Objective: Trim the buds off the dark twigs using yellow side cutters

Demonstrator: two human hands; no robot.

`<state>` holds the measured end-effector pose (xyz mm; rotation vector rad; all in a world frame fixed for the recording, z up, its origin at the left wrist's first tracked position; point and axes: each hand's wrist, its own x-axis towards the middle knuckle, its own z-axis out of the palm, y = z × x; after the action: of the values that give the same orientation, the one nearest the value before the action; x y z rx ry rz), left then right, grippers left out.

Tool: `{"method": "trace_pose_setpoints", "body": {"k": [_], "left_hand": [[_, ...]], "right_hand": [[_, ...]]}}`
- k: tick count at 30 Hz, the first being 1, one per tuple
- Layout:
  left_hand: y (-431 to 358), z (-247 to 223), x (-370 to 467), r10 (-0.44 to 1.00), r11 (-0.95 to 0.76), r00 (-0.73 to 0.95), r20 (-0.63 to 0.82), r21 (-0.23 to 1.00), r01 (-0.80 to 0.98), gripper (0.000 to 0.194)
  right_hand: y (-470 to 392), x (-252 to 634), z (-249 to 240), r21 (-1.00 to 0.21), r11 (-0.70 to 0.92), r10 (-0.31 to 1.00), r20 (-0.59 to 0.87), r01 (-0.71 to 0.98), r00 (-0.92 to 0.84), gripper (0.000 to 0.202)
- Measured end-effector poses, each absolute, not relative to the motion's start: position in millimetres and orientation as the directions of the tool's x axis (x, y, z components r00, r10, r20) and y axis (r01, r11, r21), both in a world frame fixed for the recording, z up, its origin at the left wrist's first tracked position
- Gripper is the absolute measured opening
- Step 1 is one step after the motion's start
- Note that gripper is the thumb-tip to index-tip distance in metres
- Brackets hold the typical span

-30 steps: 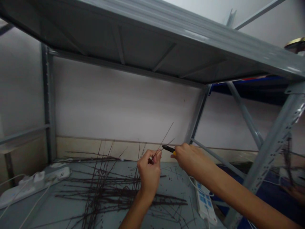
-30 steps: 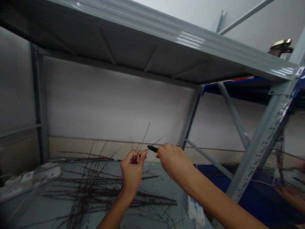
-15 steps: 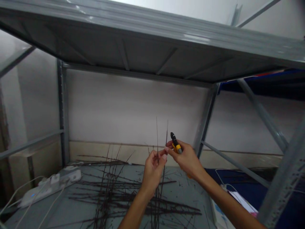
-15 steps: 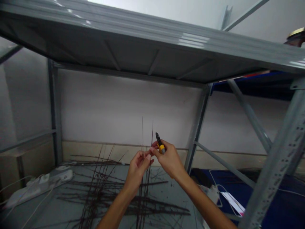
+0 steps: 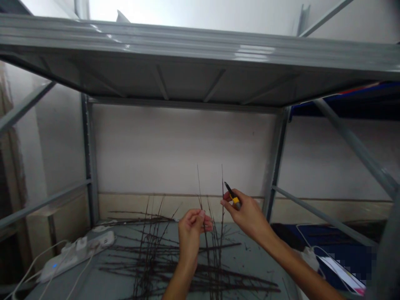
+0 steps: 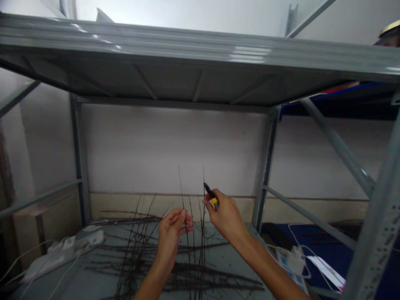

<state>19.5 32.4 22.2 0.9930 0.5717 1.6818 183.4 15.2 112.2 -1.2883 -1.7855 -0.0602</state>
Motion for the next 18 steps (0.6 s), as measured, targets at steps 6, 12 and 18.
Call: {"method": "trace_pose_setpoints", "body": {"k": [6,12,18], "left_hand": [[28.5,14.0,18.3,0.974,-0.137,0.036,0.225,0.703,-0.698,0.032],[25.1,7.5,22.3,0.961,-0.011,0.172,0.216,0.652,-0.758,0.033],[23.0,4.2,21.7,0.954,0.056,0.226,0.198,0.623,-0.78,0.036]], "right_hand": [[5.5,181.4,95.2,0.057,0.421,0.598,0.733,0.905,-0.324,0.023],[9.8,183.7,80.4,0.305,0.462,0.611,0.571,0.833,-0.548,0.041],[19.7,190.9,65.1,0.039,0.631,0.603,0.604,0.775,-0.521,0.035]]}}
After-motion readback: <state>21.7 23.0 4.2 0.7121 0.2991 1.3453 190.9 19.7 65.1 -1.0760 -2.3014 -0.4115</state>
